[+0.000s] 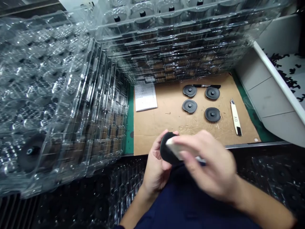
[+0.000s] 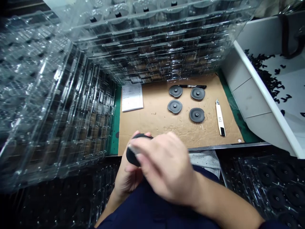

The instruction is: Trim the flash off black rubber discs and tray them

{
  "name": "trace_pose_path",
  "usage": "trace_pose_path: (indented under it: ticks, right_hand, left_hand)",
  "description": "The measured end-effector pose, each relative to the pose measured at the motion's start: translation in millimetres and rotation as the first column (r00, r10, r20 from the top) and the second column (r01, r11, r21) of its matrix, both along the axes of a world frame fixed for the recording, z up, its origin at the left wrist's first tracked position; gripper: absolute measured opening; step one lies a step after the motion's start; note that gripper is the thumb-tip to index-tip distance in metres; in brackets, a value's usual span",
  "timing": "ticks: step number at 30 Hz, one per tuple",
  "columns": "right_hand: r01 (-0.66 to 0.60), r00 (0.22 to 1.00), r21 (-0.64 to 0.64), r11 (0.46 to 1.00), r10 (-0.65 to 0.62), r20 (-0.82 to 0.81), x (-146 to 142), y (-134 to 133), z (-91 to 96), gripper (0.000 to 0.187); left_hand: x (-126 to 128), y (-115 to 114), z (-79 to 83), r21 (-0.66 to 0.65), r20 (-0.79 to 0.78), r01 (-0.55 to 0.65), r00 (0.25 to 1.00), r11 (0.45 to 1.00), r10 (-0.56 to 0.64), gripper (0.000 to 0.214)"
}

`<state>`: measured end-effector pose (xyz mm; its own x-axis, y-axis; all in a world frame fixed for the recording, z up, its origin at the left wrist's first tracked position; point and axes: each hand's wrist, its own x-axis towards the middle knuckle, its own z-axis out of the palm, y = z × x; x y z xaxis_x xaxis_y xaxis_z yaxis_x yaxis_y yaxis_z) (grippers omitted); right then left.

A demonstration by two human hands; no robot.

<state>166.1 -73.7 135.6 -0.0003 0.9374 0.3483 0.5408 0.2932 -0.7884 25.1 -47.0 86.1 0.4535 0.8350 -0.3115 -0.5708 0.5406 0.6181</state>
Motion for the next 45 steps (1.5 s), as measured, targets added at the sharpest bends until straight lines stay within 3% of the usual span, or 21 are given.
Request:
trace_pose_path:
  ticks: [2, 5, 8, 11, 14, 18, 21, 23, 25, 27, 30, 32, 34, 36, 39, 42, 45]
  right_hand:
    - [-0.094, 0.996, 0.029, 0.995, 0.094, 0.008, -7, 3, -5.2, 0.026]
    - [-0.148, 0.989, -0.126, 0.981, 0.146, -0.030, 1, 2, -21.6, 0.021]
    - [-0.042, 0.996, -0.313, 0.949, 0.013, -0.093, 20, -2, -36.0, 0.019]
    - [0.094, 0.972, -0.394, 0.914, -0.170, -0.162, 27, -5, -35.9, 0.020]
    - [0.124, 0.957, -0.319, 0.940, -0.198, -0.211, 14, -1, -22.0, 0.022]
    - [0.029, 0.976, -0.098, 0.995, -0.049, -0.210, -9, 9, -9.3, 0.024]
    - [-0.057, 0.987, -0.232, 0.971, 0.020, -0.156, -6, 7, -9.9, 0.022]
    - [-0.036, 0.994, -0.333, 0.942, -0.002, -0.111, 2, 4, -9.2, 0.020]
    - [0.060, 0.993, -0.293, 0.954, -0.086, -0.076, 7, 4, -5.7, 0.020]
    - [0.066, 0.994, -0.145, 0.987, -0.078, -0.080, 5, 7, -2.0, 0.023]
    - [-0.113, 0.991, -0.007, 0.994, 0.112, -0.076, 1, 11, -4.9, 0.023]
    - [-0.187, 0.981, -0.077, 0.979, 0.182, -0.061, 5, 10, -15.2, 0.021]
    - [-0.152, 0.988, -0.211, 0.966, 0.140, -0.070, 15, 3, -29.6, 0.019]
    - [-0.020, 0.995, -0.318, 0.948, -0.012, -0.098, 26, -4, -41.2, 0.019]
    - [0.151, 0.973, -0.373, 0.915, -0.205, -0.109, 33, -8, -39.6, 0.021]
    - [0.142, 0.979, -0.235, 0.962, -0.172, -0.113, 22, -2, -19.5, 0.024]
    - [-0.026, 0.998, 0.024, 0.999, 0.028, -0.060, 3, 6, -5.3, 0.028]
  left_hand:
    - [-2, 1, -1.2, 0.006, -0.016, -0.025, 1.000, 1.000, 0.025, 0.064]
    - [-8, 3, -3.2, 0.031, -0.076, -0.111, 0.991, 0.993, 0.113, 0.066]
    - [-10, 3, -3.4, 0.070, -0.121, -0.152, 0.980, 0.986, 0.159, 0.066]
    - [-6, 2, -0.9, 0.097, -0.141, -0.130, 0.980, 0.987, 0.143, 0.063]
    - [0, 0, 1.9, 0.130, -0.164, -0.121, 0.976, 0.984, 0.142, 0.061]
    - [1, -1, 3.4, 0.174, -0.215, -0.164, 0.956, 0.971, 0.200, 0.060]
    - [-3, 0, 2.3, 0.183, -0.230, -0.231, 0.935, 0.956, 0.270, 0.061]
    - [-4, 1, 1.7, 0.200, -0.234, -0.267, 0.921, 0.943, 0.311, 0.059]
    - [-2, 1, 2.4, 0.223, -0.239, -0.266, 0.918, 0.938, 0.317, 0.058]
    - [2, 1, 4.4, 0.229, -0.223, -0.224, 0.935, 0.947, 0.275, 0.059]
    - [3, 2, 6.9, 0.197, -0.197, -0.183, 0.955, 0.963, 0.222, 0.062]
    - [0, 3, 6.4, 0.150, -0.206, -0.190, 0.954, 0.970, 0.218, 0.062]
    - [-5, 4, 4.4, 0.101, -0.191, -0.184, 0.961, 0.978, 0.201, 0.062]
    - [-8, 4, 2.0, 0.069, -0.144, -0.153, 0.976, 0.986, 0.162, 0.063]
    - [-7, 3, 0.1, 0.029, -0.094, -0.082, 0.992, 0.996, 0.084, 0.065]
    - [-3, 0, 0.9, 0.000, -0.092, -0.046, 0.995, 0.999, 0.045, 0.067]
    - [-4, -1, 2.9, 0.005, -0.101, -0.014, 0.995, 1.000, 0.015, 0.065]
